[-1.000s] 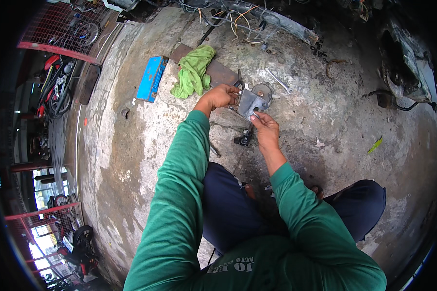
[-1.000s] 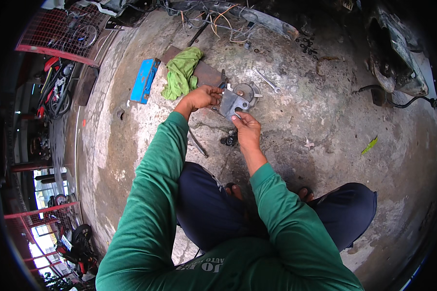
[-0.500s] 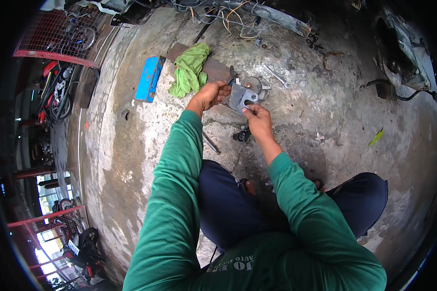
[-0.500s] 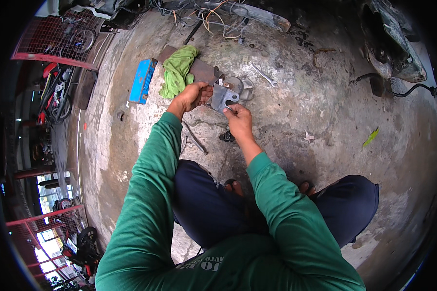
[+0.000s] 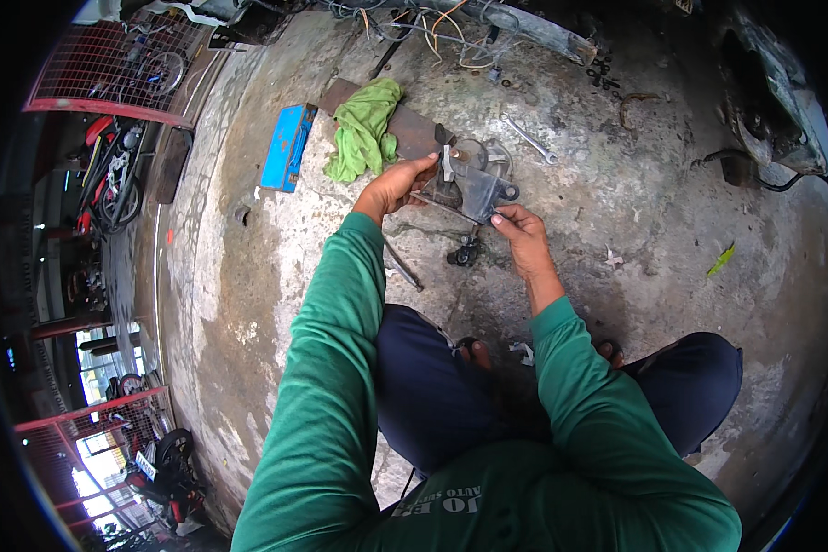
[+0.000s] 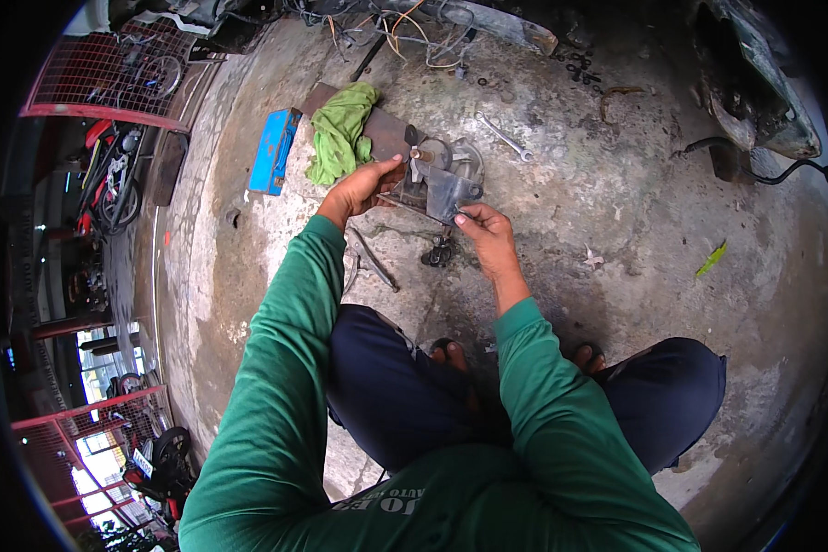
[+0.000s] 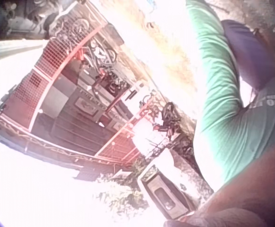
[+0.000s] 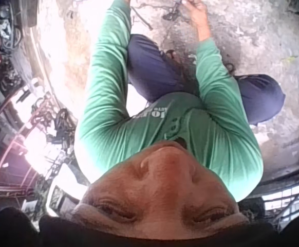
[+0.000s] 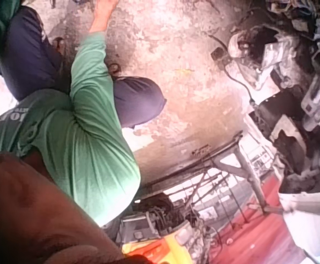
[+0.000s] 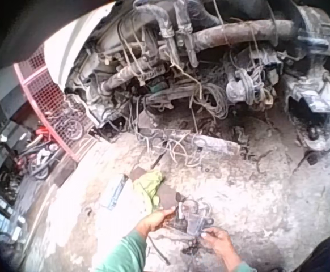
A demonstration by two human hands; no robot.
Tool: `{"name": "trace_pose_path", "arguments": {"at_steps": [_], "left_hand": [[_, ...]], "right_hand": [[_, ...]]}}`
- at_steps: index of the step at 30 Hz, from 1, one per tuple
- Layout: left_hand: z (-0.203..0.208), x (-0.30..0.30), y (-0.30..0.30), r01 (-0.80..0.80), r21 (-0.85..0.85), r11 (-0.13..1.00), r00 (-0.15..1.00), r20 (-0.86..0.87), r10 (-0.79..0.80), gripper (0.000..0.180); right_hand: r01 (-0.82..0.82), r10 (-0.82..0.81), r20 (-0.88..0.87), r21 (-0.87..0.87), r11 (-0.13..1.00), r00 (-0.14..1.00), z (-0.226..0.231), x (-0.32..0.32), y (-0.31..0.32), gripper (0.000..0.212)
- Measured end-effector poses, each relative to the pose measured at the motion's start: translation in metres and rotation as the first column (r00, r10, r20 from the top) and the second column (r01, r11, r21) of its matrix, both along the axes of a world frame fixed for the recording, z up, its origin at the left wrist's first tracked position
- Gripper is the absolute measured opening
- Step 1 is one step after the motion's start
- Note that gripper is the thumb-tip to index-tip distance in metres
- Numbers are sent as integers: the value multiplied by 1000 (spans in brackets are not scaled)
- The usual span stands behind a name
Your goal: The person walks through a workshop carrying metal parts, then squats and assembles a metal bracket with bolts and nuts using a wrench. They tighten the fasteners and inspect the assembled piece.
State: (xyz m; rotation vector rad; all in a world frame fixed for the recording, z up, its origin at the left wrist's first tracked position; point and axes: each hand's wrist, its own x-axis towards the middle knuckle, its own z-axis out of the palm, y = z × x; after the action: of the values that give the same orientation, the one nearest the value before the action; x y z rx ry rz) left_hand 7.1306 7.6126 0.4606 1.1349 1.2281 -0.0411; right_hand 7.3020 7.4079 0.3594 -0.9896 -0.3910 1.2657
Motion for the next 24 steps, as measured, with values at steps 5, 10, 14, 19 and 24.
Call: {"name": "trace_pose_path", "arguments": {"at_steps": [5,10,14,19,24], "left_hand": [[-6,-9,6,2,-17,1000,1000,11,-2,77],[-12,-8,6,-7,26,1000,1000,-23,8,69],[-16,-11,8,-58,24,998,998,14,58,57],[-20,-14,15,6,57,998,1000,24,-8,48],[-18,-12,11,37,100,994,999,-4,-37,41]], "right_hand": [[-30,29,-27,-28,999,999,-6,-8,2,16],[-35,32,-66,-38,999,997,-21,5,-5,17],[-63,62,-169,0,998,984,-35,24,-18,16],[-107,101,-118,-46,993,988,-40,38,-18,14],[-153,149,-59,-58,987,987,-34,43,-10,15]]}}
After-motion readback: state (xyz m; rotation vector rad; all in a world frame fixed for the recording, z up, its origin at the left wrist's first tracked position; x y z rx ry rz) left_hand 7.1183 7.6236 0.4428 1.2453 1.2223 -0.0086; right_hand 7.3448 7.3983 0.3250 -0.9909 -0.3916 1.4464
